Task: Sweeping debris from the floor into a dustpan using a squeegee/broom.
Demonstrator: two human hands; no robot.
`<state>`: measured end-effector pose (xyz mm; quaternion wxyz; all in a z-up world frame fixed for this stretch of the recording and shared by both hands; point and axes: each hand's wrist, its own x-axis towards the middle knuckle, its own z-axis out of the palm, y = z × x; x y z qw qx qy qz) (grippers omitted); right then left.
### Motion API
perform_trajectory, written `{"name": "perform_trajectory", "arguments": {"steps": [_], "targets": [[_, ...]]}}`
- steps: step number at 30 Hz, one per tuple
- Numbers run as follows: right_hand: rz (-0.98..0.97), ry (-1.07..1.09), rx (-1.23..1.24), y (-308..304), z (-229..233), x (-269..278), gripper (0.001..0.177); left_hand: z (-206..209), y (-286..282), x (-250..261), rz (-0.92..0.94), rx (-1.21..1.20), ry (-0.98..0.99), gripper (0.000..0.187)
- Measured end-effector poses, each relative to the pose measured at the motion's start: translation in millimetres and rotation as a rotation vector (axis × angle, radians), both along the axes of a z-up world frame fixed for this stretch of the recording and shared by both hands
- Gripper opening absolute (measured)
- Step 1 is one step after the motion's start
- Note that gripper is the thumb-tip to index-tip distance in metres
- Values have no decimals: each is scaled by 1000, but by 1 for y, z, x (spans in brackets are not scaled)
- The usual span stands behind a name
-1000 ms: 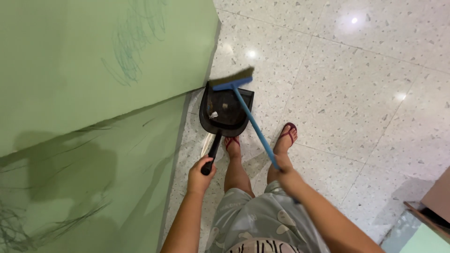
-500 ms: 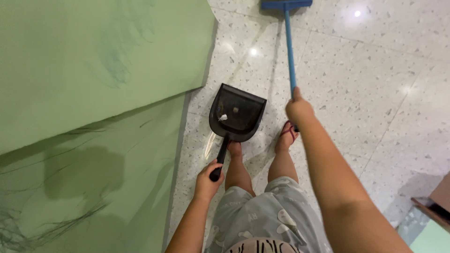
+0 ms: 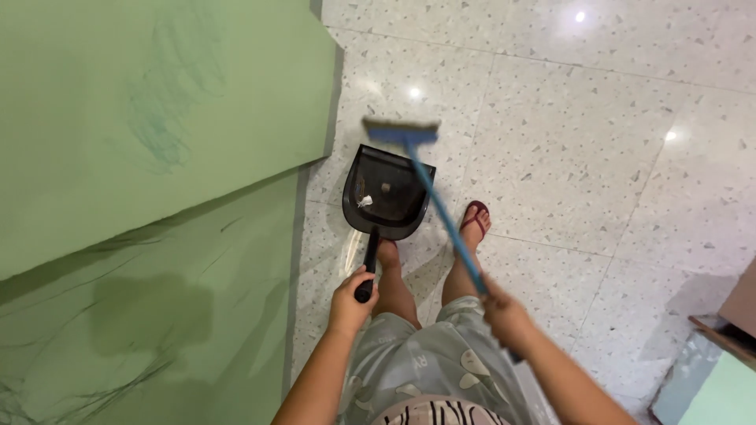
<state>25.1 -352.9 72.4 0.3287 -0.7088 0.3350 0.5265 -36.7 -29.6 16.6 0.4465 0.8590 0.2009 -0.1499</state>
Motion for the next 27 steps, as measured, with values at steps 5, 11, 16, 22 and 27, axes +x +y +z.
{"name": "perform_trajectory", "arguments": {"steps": [5, 11, 16, 22, 27], "targets": [[-34, -228, -50, -46, -51, 84, 60, 2, -22, 17, -56, -41, -57, 28], [-4, -418, -148, -50, -87, 175, 63, -2, -56, 46, -180, -84, -10, 26], [20, -330, -199, -69, -146, 95, 63, -18, -87, 61, -248, -114, 54, 27], [59, -117, -73, -70, -21, -2, 61, -17, -115, 65, -313, -132, 51, 25], [-221, 31, 22, -108, 41, 23, 57, -3, -124, 78, -317, -110, 36, 25]]}}
